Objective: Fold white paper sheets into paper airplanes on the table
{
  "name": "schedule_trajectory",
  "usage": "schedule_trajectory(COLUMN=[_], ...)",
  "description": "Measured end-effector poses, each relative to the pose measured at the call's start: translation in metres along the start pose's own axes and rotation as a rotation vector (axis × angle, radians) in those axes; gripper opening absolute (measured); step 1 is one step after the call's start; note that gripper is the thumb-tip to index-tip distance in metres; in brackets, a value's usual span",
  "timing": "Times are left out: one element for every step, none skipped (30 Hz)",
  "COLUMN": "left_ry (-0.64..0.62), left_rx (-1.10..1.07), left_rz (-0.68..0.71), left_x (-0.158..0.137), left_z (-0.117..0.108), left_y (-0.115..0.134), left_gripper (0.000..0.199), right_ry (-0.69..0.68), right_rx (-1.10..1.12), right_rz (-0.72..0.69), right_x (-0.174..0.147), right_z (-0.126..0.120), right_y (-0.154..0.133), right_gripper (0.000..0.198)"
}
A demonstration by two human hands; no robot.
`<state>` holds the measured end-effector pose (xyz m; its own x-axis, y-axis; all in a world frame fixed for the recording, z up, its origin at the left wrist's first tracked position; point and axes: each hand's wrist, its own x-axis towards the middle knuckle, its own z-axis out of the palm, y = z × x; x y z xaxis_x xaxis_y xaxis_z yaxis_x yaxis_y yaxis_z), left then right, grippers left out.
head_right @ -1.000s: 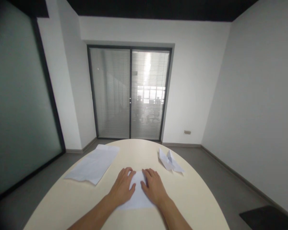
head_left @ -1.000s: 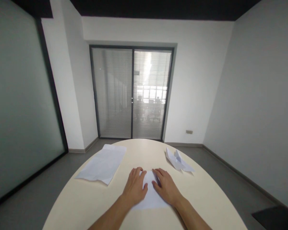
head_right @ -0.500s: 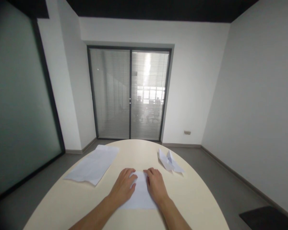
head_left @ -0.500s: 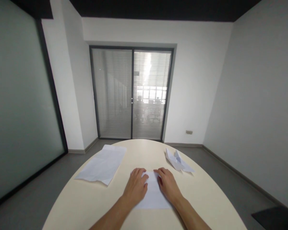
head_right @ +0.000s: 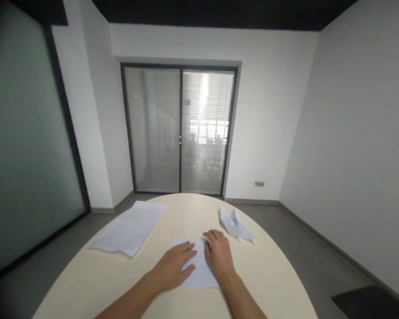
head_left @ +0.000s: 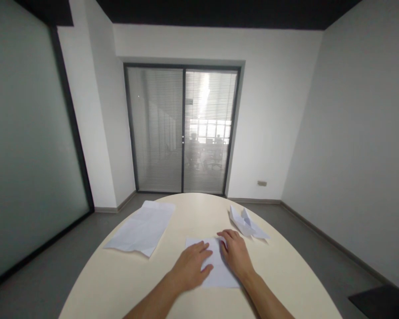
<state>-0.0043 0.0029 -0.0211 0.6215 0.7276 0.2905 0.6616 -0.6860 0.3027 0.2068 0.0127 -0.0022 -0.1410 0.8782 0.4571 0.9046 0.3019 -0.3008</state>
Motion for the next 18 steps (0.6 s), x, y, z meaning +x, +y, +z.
schedule_trajectory(left_ry=[-0.004,-0.004,0.002,0.009,0.020,0.031,0.043,0.054,0.064,0.071,0.077,0.081,0.086,0.089,0.094,0.102,0.108,0.113], left_rx=[0.000,0.000,0.000,0.000,-0.002,-0.002,0.000,0.004,0.012,0.020,0.029,0.034,0.036,0.036,0.036,0.037,0.037,0.039], left_rz=[0.003,0.006,0.008,0.014,0.021,0.025,0.025,0.016,0.000,-0.021,-0.041,-0.056,-0.062,-0.062,-0.059,-0.056,-0.055,-0.056], left_x=[0.000,0.001,0.002,0.004,0.005,0.007,0.009,0.011,0.012,0.013,0.013,0.013,0.013,0.012,0.011,0.010,0.009,0.008], left_z=[0.000,0.000,-0.002,-0.003,-0.006,-0.008,-0.010,-0.013,-0.015,-0.017,-0.018,-0.019,-0.020,-0.020,-0.020,-0.020,-0.020,-0.020], left_y=[0.000,0.001,0.003,0.004,0.007,0.009,0.010,0.012,0.012,0.013,0.012,0.012,0.012,0.012,0.012,0.013,0.013,0.014], left_gripper=[0.043,0.043,0.042,0.040,0.037,0.034,0.031,0.031,0.031,0.031,0.032,0.032,0.031,0.031,0.030,0.029,0.029,0.030], right_ry=[0.013,0.020,0.014,-0.013,-0.054,-0.112,-0.171,-0.218,-0.266,-0.310,-0.349,-0.383,-0.410,-0.428,-0.440,-0.448,-0.453,-0.456], right_rx=[-0.001,0.010,0.033,0.069,0.116,0.165,0.200,0.214,0.210,0.191,0.163,0.132,0.103,0.079,0.061,0.050,0.042,0.036], right_rz=[-0.023,-0.055,-0.091,-0.126,-0.152,-0.171,-0.181,-0.176,-0.167,-0.152,-0.133,-0.113,-0.090,-0.069,-0.049,-0.033,-0.018,-0.004], right_x=[-0.001,-0.002,-0.003,-0.005,-0.007,-0.009,-0.011,-0.013,-0.014,-0.015,-0.015,-0.015,-0.015,-0.015,-0.014,-0.014,-0.014,-0.013], right_z=[0.000,0.000,0.000,-0.001,-0.001,-0.002,-0.002,-0.003,-0.004,-0.005,-0.006,-0.008,-0.009,-0.010,-0.010,-0.010,-0.009,-0.008], right_y=[-0.002,-0.005,-0.009,-0.012,-0.016,-0.019,-0.021,-0.022,-0.022,-0.022,-0.022,-0.021,-0.020,-0.019,-0.019,-0.018,-0.018,-0.017], right_gripper=[0.035,0.034,0.034,0.036,0.038,0.042,0.046,0.049,0.053,0.055,0.057,0.059,0.061,0.064,0.066,0.068,0.070,0.072])
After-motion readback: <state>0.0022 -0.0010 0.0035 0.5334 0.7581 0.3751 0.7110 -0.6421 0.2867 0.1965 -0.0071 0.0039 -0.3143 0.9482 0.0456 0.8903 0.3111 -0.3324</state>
